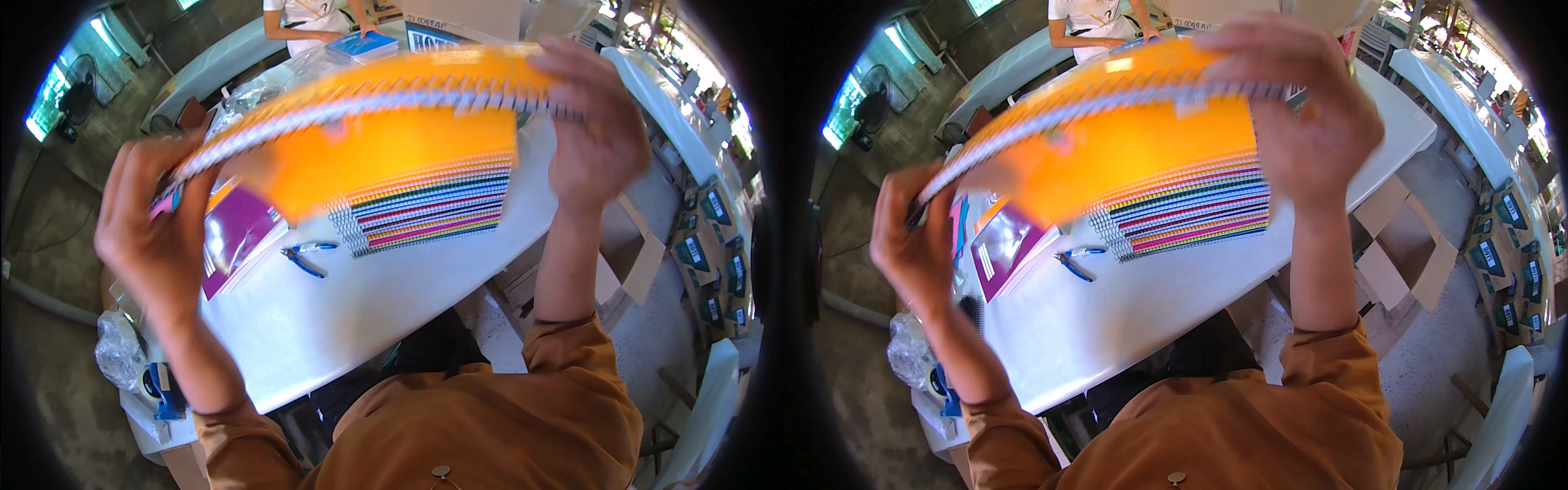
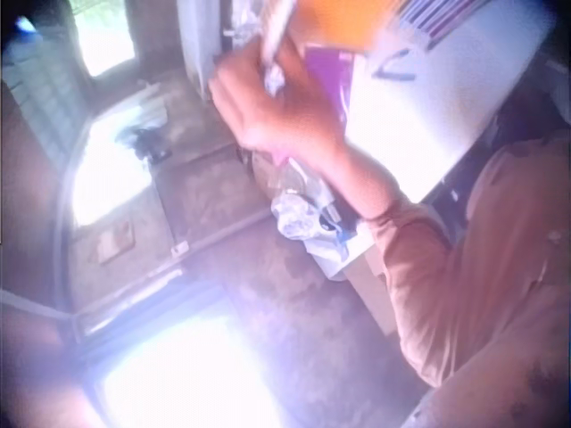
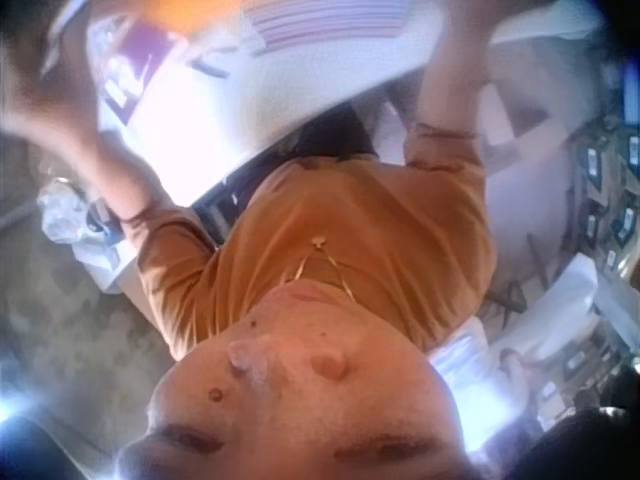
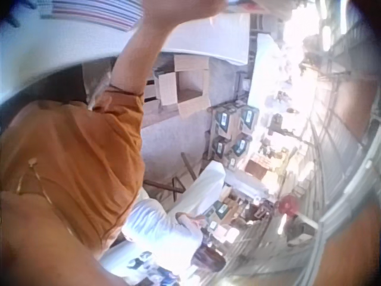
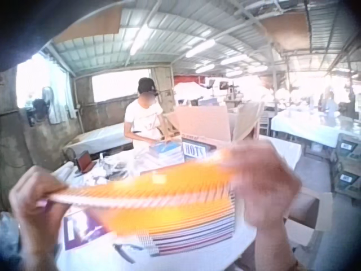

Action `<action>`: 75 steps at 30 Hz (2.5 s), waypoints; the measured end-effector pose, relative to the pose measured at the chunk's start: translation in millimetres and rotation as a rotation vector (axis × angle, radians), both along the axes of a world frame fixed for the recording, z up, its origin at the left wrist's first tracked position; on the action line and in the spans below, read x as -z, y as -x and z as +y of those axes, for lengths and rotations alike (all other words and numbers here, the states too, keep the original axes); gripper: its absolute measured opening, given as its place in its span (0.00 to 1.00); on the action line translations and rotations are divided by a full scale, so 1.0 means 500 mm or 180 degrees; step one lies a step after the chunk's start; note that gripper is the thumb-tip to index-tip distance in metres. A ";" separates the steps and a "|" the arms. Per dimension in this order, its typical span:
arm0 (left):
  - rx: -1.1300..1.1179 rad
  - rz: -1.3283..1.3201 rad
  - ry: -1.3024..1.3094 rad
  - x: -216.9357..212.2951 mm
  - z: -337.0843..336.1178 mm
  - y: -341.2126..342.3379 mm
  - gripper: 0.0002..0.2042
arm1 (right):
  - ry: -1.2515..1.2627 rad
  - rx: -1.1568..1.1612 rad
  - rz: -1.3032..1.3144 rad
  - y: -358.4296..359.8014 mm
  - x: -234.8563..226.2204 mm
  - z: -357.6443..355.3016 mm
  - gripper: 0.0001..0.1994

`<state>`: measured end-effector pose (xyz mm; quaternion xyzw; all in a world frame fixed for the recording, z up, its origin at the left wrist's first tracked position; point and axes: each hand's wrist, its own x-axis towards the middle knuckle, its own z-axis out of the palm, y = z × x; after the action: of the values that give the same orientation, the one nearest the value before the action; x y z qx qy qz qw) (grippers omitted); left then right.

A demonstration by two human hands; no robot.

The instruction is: The person manually inserts plastic spiral coils into the pre-punched holes of various colored notebooks, rotates the coils to secure them, and stacks the completed notebooks on a table.

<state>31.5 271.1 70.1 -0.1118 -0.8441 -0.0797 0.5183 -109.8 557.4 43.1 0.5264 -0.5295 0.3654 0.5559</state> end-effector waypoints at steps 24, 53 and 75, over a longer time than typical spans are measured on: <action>-0.0039 0.0706 -0.3006 0.337 0.071 0.267 0.17 | 0.2451 0.0635 -0.2847 0.165 0.286 -0.080 0.14; 0.1576 0.1098 -0.5574 0.341 -0.053 -0.341 0.22 | 0.0682 -0.4642 -0.5736 -0.253 0.338 -0.339 0.25; 0.0065 0.0429 -0.3219 0.239 -0.188 -0.093 0.08 | -0.0020 -0.2135 -0.6412 -0.231 0.385 -0.132 0.12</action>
<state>78.1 177.2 -49.2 0.1400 -0.6635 -0.4760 0.5600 5.9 491.4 -149.4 0.1014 -0.5744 0.7662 -0.2698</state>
